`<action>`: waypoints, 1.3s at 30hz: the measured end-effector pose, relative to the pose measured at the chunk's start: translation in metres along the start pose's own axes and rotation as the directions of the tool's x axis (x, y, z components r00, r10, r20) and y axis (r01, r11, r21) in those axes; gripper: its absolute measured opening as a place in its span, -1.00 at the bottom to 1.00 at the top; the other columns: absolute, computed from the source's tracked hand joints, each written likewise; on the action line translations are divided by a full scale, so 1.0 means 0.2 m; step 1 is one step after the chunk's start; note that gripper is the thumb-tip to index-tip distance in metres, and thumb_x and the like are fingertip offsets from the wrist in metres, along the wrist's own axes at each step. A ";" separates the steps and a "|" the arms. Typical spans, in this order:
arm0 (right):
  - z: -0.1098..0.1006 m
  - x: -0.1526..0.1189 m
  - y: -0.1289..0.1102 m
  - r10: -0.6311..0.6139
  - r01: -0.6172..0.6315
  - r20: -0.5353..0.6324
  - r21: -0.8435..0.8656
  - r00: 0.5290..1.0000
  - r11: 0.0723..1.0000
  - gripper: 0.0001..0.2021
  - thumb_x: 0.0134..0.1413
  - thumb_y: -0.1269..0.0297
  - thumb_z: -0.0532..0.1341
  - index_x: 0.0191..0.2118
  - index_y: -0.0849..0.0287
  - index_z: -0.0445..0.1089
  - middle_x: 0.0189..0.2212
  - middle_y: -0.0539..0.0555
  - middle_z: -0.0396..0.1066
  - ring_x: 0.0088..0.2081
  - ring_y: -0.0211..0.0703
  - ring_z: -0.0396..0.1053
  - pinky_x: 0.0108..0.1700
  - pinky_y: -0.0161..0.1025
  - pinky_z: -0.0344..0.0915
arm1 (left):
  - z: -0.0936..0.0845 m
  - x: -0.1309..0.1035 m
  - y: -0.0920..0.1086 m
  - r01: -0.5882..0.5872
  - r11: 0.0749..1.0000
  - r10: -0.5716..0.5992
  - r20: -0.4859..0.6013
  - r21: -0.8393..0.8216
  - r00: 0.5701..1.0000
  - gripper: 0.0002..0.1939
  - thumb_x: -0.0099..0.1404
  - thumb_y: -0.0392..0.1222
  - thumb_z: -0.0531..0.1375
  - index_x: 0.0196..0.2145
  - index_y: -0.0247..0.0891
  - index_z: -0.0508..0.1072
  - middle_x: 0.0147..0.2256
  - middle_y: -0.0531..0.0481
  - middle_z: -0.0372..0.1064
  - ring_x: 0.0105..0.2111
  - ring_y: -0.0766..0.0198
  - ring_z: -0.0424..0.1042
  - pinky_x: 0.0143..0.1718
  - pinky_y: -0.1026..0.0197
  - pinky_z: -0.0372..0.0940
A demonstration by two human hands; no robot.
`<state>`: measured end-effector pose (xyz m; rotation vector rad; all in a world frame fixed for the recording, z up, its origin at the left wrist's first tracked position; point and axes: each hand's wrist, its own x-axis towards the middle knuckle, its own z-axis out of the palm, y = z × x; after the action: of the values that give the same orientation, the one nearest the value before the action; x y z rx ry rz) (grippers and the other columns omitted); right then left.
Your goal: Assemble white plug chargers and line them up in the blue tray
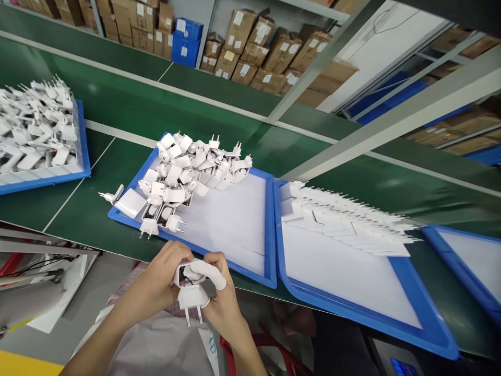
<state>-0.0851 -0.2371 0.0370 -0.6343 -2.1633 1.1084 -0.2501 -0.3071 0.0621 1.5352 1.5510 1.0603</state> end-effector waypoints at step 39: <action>0.08 -0.06 -0.22 0.246 -0.099 -0.492 0.304 0.835 0.947 -0.92 0.21 0.21 0.24 -0.25 0.06 0.37 -0.31 0.06 0.51 -0.32 -0.08 0.53 -0.31 -0.18 0.45 | 0.04 -0.08 0.05 -0.274 0.958 0.277 -0.031 0.081 0.960 -0.88 0.33 -0.11 0.24 -0.30 -0.15 0.38 -0.44 0.10 0.24 -0.46 0.27 0.28 -0.49 0.26 0.09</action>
<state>-0.0937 -0.2767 0.0638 -0.9025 -1.4778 1.1329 -0.2381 -0.3221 0.0659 1.8326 1.4475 1.2041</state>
